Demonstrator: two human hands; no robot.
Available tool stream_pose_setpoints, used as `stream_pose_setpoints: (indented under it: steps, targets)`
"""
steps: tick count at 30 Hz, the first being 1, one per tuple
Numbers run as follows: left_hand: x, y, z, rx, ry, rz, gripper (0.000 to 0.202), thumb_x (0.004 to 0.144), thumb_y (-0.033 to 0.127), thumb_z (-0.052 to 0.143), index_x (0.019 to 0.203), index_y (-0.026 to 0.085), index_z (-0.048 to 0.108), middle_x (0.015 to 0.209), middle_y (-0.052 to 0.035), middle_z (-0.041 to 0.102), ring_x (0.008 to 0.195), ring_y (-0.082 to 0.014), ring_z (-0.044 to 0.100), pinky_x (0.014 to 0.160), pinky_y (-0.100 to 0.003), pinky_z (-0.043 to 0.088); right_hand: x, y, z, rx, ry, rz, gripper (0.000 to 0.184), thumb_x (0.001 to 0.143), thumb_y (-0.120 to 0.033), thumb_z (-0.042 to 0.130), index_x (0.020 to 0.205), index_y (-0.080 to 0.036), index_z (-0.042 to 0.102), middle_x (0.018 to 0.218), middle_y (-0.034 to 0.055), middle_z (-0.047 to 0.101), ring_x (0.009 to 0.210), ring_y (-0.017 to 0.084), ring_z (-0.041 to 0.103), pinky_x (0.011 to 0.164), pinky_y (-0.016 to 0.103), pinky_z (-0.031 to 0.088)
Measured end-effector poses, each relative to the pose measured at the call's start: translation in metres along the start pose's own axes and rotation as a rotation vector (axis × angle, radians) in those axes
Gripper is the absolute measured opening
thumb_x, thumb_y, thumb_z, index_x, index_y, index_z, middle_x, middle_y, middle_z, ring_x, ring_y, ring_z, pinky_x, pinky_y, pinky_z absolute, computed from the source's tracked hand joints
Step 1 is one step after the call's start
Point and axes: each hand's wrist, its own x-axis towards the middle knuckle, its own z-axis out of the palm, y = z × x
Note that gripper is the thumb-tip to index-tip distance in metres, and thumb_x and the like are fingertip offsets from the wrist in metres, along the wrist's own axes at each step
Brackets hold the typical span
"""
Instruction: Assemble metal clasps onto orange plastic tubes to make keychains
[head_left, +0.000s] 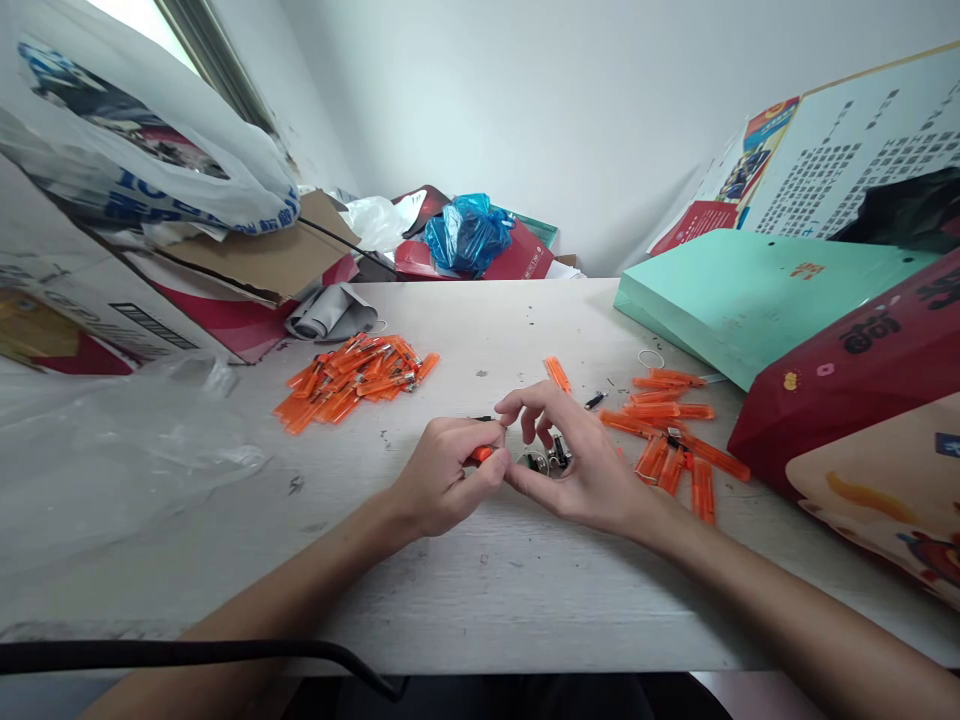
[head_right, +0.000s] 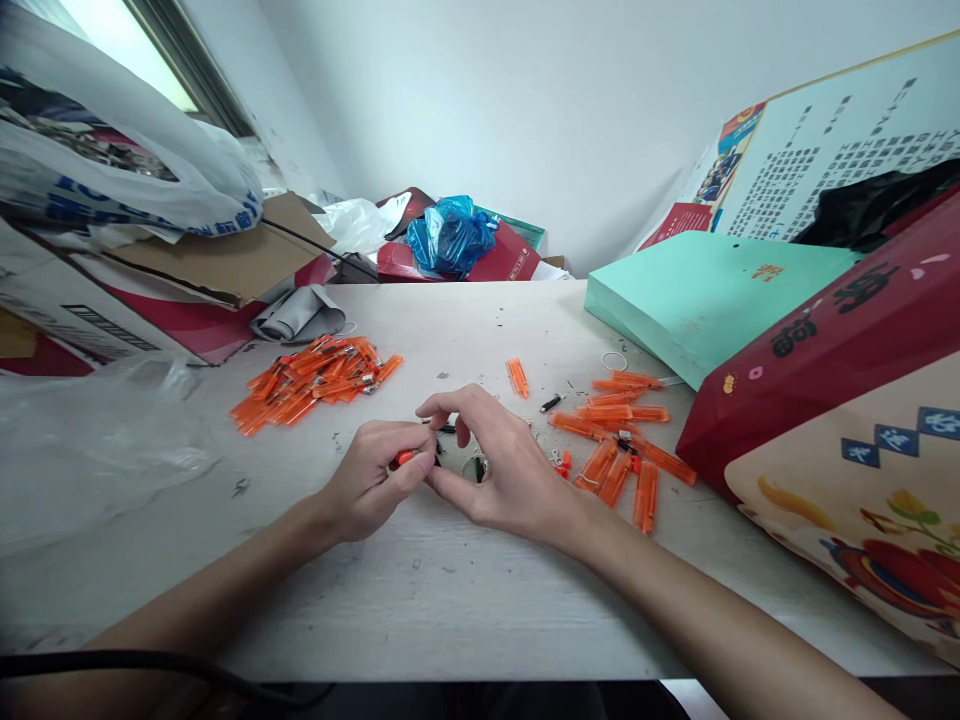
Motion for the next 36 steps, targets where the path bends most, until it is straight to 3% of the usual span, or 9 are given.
stream_pose_setpoints:
  steps: [7, 15, 21, 27, 36]
  targets:
    - [0.0013, 0.0012, 0.0002, 0.01, 0.007, -0.001, 0.031, 0.091, 0.022, 0.047, 0.062, 0.019, 0.036, 0.058, 0.0043, 0.036, 0.055, -0.0104, 0.032, 0.056, -0.028, 0.026, 0.0007, 0.0004, 0.0006, -0.008, -0.01, -0.004, 0.035, 0.089, -0.016, 0.067, 0.121, -0.024, 0.054, 0.111, 0.0041, 0.064, 0.089, 0.016, 0.059, 0.074, 0.03, 0.053]
    - [-0.0007, -0.0014, 0.0005, -0.026, -0.008, -0.01, 0.028, 0.097, 0.031, 0.048, 0.073, 0.018, 0.047, 0.065, 0.0035, 0.044, 0.058, -0.0112, 0.039, 0.058, -0.028, 0.029, -0.0006, 0.0015, -0.0026, -0.069, -0.037, -0.101, 0.014, 0.097, -0.021, 0.065, 0.111, -0.021, 0.066, 0.106, 0.0067, 0.063, 0.096, 0.017, 0.063, 0.081, 0.032, 0.054]
    - [0.0006, 0.0005, 0.0005, -0.02, -0.063, 0.011, 0.026, 0.095, 0.038, 0.05, 0.077, 0.019, 0.047, 0.068, 0.0032, 0.045, 0.06, -0.0121, 0.04, 0.059, -0.028, 0.031, -0.0028, 0.0057, -0.0026, -0.184, -0.03, -0.175, 0.013, 0.102, -0.026, 0.059, 0.11, -0.02, 0.068, 0.101, 0.0076, 0.071, 0.089, 0.018, 0.067, 0.075, 0.032, 0.055]
    - [0.0032, 0.0025, -0.0006, 0.0, -0.088, 0.0, 0.023, 0.094, 0.037, 0.053, 0.081, 0.018, 0.051, 0.069, 0.0036, 0.047, 0.06, -0.0119, 0.04, 0.059, -0.027, 0.032, -0.0021, 0.0073, -0.002, -0.258, -0.009, -0.161, 0.014, 0.102, -0.029, 0.059, 0.104, -0.019, 0.069, 0.093, 0.0068, 0.073, 0.081, 0.018, 0.066, 0.071, 0.032, 0.051]
    - [0.0034, 0.0036, -0.0008, 0.003, -0.086, 0.033, 0.023, 0.096, 0.034, 0.056, 0.081, 0.018, 0.048, 0.07, 0.0043, 0.046, 0.061, -0.0108, 0.04, 0.059, -0.026, 0.032, -0.0033, 0.0091, -0.0021, -0.171, -0.029, -0.137, 0.013, 0.102, -0.028, 0.06, 0.1, -0.019, 0.069, 0.091, 0.0056, 0.072, 0.08, 0.017, 0.064, 0.072, 0.031, 0.05]
